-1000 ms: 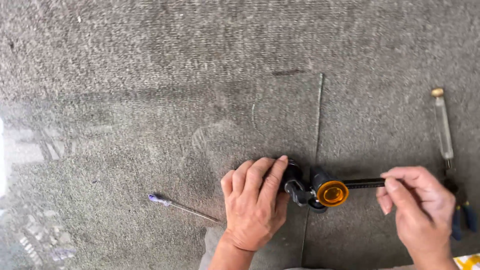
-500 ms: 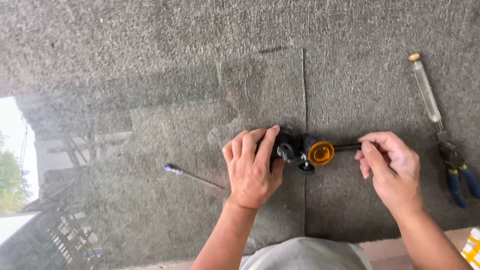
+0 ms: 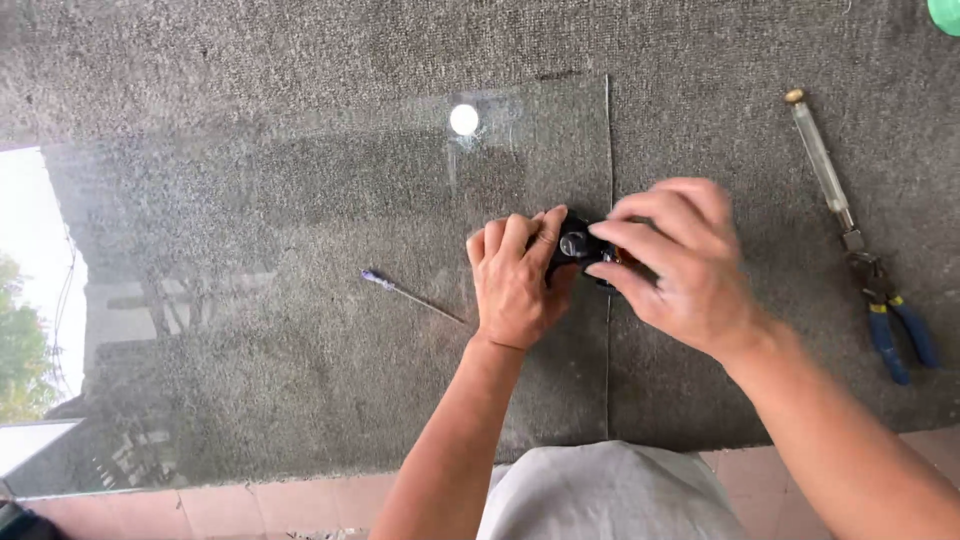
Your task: Cutting and shaping glass sheets using manual and circular glass cutters
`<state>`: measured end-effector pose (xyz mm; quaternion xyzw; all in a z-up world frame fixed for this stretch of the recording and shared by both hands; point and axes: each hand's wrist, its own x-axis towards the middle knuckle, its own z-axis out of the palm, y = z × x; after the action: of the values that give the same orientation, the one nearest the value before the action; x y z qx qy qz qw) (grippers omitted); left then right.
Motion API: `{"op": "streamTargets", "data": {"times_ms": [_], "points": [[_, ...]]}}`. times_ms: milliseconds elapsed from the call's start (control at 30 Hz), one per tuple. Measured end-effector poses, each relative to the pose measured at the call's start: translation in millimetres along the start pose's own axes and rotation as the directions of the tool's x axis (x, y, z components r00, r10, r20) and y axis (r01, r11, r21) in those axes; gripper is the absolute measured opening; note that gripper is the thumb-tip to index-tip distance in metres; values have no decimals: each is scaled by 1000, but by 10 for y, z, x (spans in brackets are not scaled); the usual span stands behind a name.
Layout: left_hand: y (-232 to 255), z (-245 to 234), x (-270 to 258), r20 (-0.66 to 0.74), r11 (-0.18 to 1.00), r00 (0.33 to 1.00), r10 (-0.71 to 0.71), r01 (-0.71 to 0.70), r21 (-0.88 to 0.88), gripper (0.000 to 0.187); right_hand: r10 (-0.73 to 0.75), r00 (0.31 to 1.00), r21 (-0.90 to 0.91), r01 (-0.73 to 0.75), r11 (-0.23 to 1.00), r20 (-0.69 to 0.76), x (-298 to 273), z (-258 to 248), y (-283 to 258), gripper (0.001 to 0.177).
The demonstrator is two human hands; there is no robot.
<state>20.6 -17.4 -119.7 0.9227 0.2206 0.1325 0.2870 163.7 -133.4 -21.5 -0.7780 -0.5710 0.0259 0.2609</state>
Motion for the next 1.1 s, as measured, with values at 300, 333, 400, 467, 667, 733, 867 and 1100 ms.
{"op": "streamTargets", "data": {"times_ms": [300, 333, 400, 467, 667, 733, 867, 1100], "points": [[-17, 32, -24, -64, 998, 997, -43, 40, -40, 64, -64, 996, 42, 61, 997, 55, 46, 196, 80, 29], [-19, 54, -39, -91, 996, 994, -65, 59, -74, 79, -33, 998, 72, 28, 997, 62, 45, 210, 76, 29], [-17, 80, -56, -73, 995, 995, -75, 70, -68, 81, -39, 996, 83, 32, 996, 82, 63, 206, 81, 27], [-44, 111, -50, -62, 995, 995, -81, 78, -55, 82, -51, 994, 95, 42, 995, 95, 87, 234, 121, 25], [-55, 18, -76, -5, 994, 996, -86, 85, -70, 79, -71, 986, 69, 62, 996, 151, 80, 245, 169, 27], [-72, -45, -68, 46, 996, 997, -58, 61, -67, 80, -56, 985, 59, 47, 997, 164, 91, 242, 158, 25], [-148, -97, -61, 100, 996, 995, -15, 24, -90, 69, -39, 985, 106, 21, 994, 168, 79, 258, 157, 25], [-132, -142, 27, 158, 1000, 987, -22, 23, -3, 69, 54, 973, 135, -86, 987, 224, 51, 351, 234, 26]]}}
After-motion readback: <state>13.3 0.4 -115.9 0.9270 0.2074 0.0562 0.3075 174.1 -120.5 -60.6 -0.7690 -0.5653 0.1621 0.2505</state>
